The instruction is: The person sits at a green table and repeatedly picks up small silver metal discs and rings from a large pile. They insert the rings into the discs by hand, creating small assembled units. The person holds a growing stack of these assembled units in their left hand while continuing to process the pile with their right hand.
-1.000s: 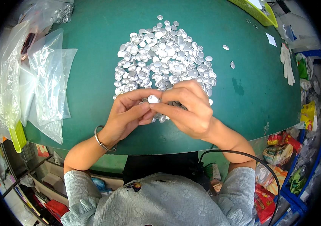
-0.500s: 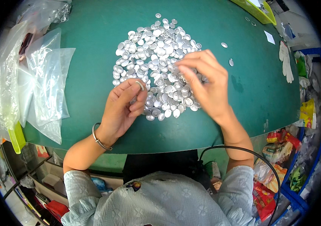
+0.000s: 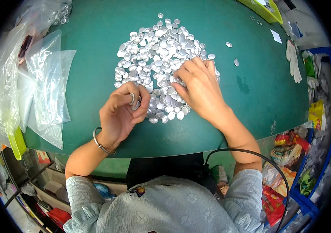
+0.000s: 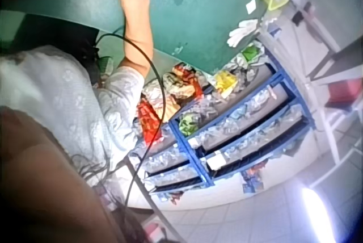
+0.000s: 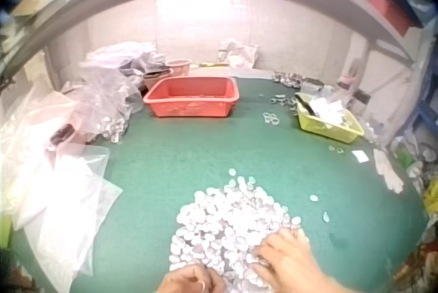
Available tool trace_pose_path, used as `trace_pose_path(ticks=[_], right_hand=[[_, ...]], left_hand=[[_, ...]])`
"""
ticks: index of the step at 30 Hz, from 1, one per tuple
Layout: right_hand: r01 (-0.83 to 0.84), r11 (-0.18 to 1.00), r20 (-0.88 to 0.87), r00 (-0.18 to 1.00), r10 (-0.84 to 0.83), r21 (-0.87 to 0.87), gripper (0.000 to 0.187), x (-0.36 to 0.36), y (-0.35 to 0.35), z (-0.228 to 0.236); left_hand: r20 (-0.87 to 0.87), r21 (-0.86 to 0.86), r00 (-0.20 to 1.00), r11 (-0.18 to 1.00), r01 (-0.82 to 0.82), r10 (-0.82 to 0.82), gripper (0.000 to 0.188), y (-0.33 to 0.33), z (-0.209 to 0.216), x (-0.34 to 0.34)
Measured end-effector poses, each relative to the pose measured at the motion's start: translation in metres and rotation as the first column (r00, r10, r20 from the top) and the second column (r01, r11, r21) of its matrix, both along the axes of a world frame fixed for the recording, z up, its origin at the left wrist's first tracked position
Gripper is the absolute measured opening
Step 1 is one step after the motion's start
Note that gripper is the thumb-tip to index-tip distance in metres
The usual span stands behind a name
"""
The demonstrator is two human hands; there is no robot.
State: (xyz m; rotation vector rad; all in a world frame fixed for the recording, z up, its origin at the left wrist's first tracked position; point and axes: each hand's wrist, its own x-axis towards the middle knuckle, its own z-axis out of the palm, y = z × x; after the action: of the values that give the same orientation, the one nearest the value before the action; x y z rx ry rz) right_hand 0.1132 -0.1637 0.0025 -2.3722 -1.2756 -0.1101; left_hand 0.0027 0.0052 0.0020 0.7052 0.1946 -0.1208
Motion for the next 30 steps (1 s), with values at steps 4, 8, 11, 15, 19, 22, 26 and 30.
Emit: trace_pose_path(ticks=[4, 8, 11, 15, 19, 22, 26, 30], right_hand=[[0.043, 0.995, -0.050, 0.998, -0.038, 0.095, 0.008, 0.009, -0.005, -0.004], [0.283, 0.915, -0.635, 0.771, -0.039, 0.287, 0.008, 0.007, -0.005, 0.004], [0.402, 0.847, -0.894, 0.416, 0.168, 0.347, 0.013, 0.000, -0.006, 0.009], [0.398, 0.864, -0.935, 0.292, 0.200, 0.309, 0.014, -0.012, -0.002, 0.012], [0.365, 0.880, -0.933, 0.301, 0.197, 0.304, 0.014, -0.019, 0.000, 0.012], [0.350, 0.873, -0.920, 0.317, 0.231, 0.340, 0.014, -0.020, -0.001, 0.012], [0.330, 0.864, -0.910, 0.301, 0.285, 0.380, 0.017, -0.020, -0.001, 0.012], [0.337, 0.849, -0.903, 0.290, 0.318, 0.407, 0.021, -0.021, -0.001, 0.011]], left_hand=[[-0.058, 0.036, 0.997, 0.997, 0.061, -0.059, 0.011, 0.000, 0.003, 0.001], [-0.073, 0.110, 0.995, 0.991, 0.072, -0.065, 0.016, -0.002, 0.001, 0.000], [-0.094, 0.223, 0.994, 0.972, 0.070, -0.050, 0.017, -0.008, -0.004, 0.000], [-0.124, 0.283, 0.990, 0.954, 0.097, -0.064, 0.016, -0.011, -0.008, -0.001], [-0.135, 0.355, 0.991, 0.933, 0.066, -0.019, 0.016, -0.012, -0.005, -0.001], [-0.130, 0.341, 0.991, 0.939, 0.047, -0.002, 0.015, -0.011, -0.004, -0.001], [-0.141, 0.298, 0.990, 0.953, 0.057, -0.015, 0.014, -0.009, -0.004, -0.001], [-0.142, 0.253, 0.990, 0.966, 0.059, -0.023, 0.015, -0.008, -0.006, 0.000]])
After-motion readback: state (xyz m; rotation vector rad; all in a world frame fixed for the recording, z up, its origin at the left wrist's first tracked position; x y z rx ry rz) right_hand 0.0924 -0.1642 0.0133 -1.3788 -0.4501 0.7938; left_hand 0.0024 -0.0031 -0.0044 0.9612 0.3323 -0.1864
